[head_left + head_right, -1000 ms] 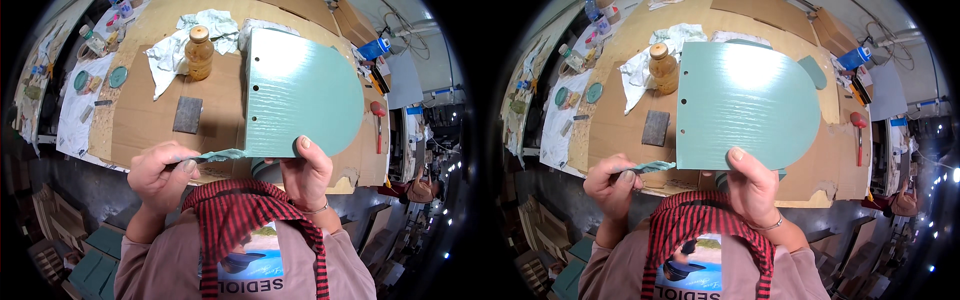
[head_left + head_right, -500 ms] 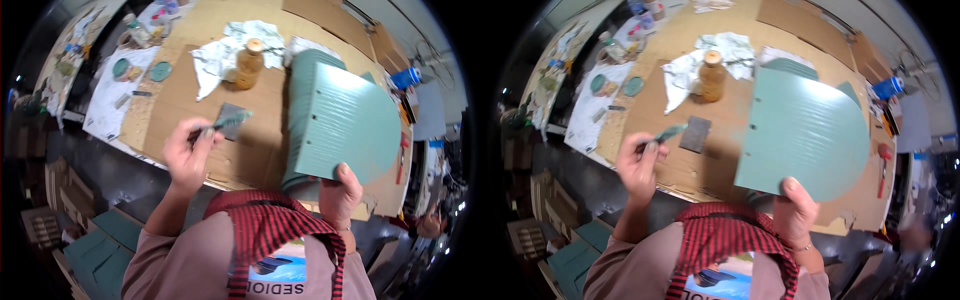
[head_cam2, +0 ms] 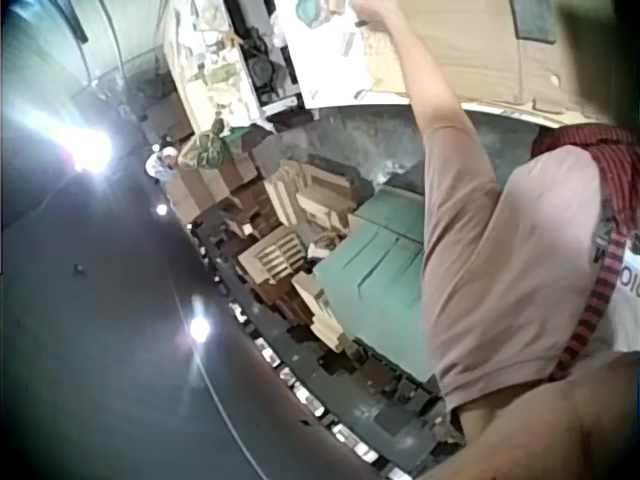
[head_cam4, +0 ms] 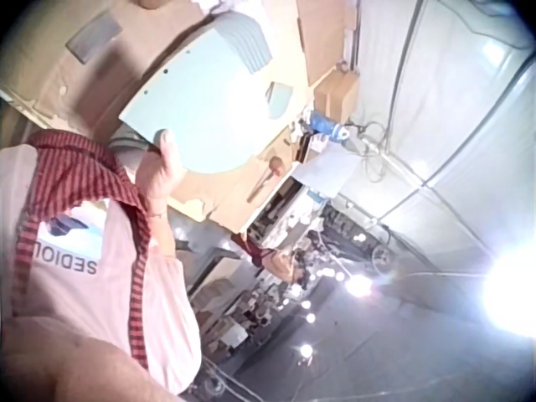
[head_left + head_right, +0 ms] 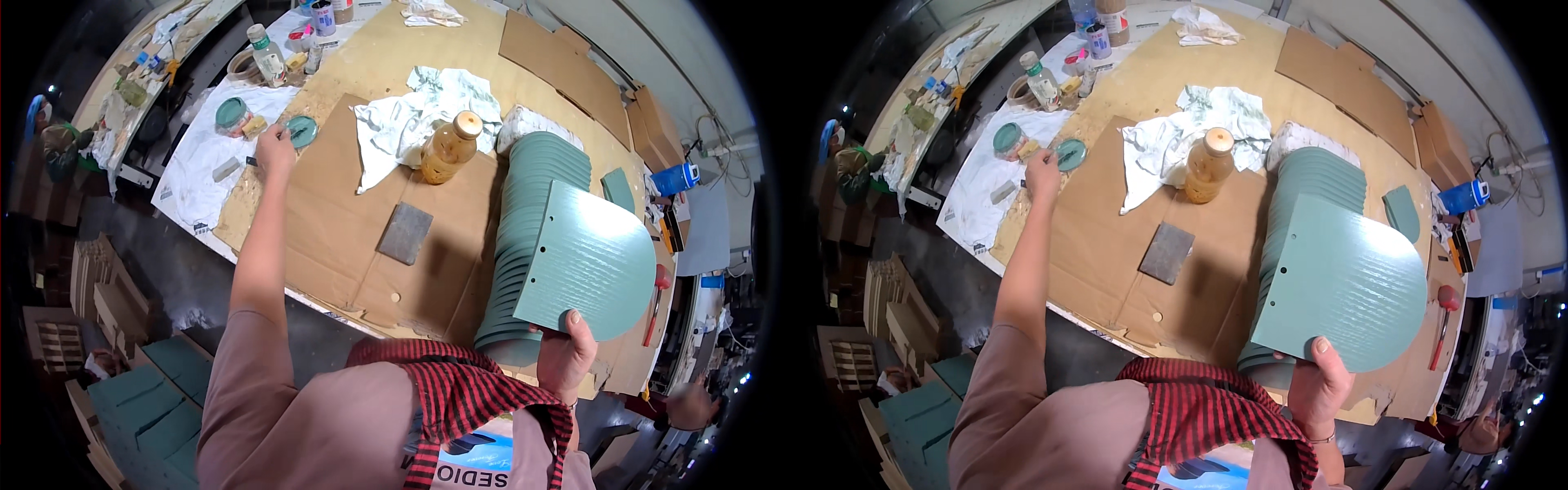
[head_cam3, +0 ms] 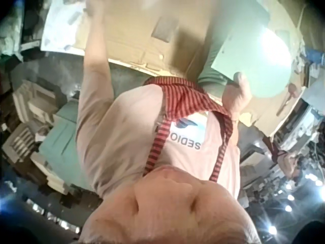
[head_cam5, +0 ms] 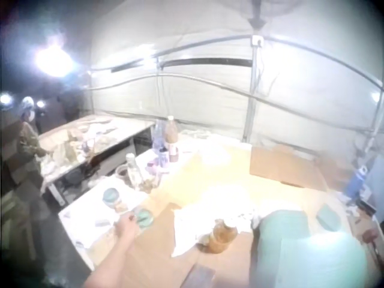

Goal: The person aligns a stack of curved green pieces, takes an individual piece, and applies paste to its edge using a small spatula. Afterwards, the person places the piece back and realigns the stack.

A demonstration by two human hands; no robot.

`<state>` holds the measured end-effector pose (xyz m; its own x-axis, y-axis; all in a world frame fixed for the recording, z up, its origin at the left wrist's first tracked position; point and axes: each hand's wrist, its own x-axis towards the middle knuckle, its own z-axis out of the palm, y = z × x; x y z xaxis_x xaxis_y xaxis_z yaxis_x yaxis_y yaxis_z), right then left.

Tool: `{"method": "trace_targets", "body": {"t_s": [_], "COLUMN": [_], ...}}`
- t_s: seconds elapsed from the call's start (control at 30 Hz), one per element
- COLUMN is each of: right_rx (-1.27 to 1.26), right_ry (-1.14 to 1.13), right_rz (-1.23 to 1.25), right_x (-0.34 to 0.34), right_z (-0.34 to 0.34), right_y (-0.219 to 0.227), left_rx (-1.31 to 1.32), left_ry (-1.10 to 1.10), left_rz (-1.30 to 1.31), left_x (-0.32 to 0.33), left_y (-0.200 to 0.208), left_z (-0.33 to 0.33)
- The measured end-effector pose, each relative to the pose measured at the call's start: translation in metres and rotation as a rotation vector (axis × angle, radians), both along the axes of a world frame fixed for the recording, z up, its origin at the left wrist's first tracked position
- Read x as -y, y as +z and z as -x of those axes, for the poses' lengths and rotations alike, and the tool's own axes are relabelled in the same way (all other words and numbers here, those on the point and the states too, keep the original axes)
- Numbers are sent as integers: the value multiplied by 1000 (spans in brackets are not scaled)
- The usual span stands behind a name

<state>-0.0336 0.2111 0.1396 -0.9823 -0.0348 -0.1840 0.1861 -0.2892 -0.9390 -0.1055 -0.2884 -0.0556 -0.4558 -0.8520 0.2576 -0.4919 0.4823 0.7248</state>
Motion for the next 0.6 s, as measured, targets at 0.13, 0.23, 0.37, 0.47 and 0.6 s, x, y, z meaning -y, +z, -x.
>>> {"method": "trace_targets", "body": {"t_s": [0.13,0.23,0.37,0.47,0.6], "right_rx": [6,74,25,52,61], "right_ry": [-34,10,33,67,88], "right_rz": [3,29,34,56,115], "right_x": [-6,11,8,15,10], "right_z": [3,20,18,22,24], "right_y": [-3,-21,-7,-8,-13], "left_rx": [169,285,250,-152,-319], "left_ry": [10,75,105,-99,-464], "left_rz": [30,176,331,72,-560], "left_x": [-1,37,30,9,-138], "left_y": [-6,-49,-36,-17,71], "left_z": [32,5,4,-12,-31]}}
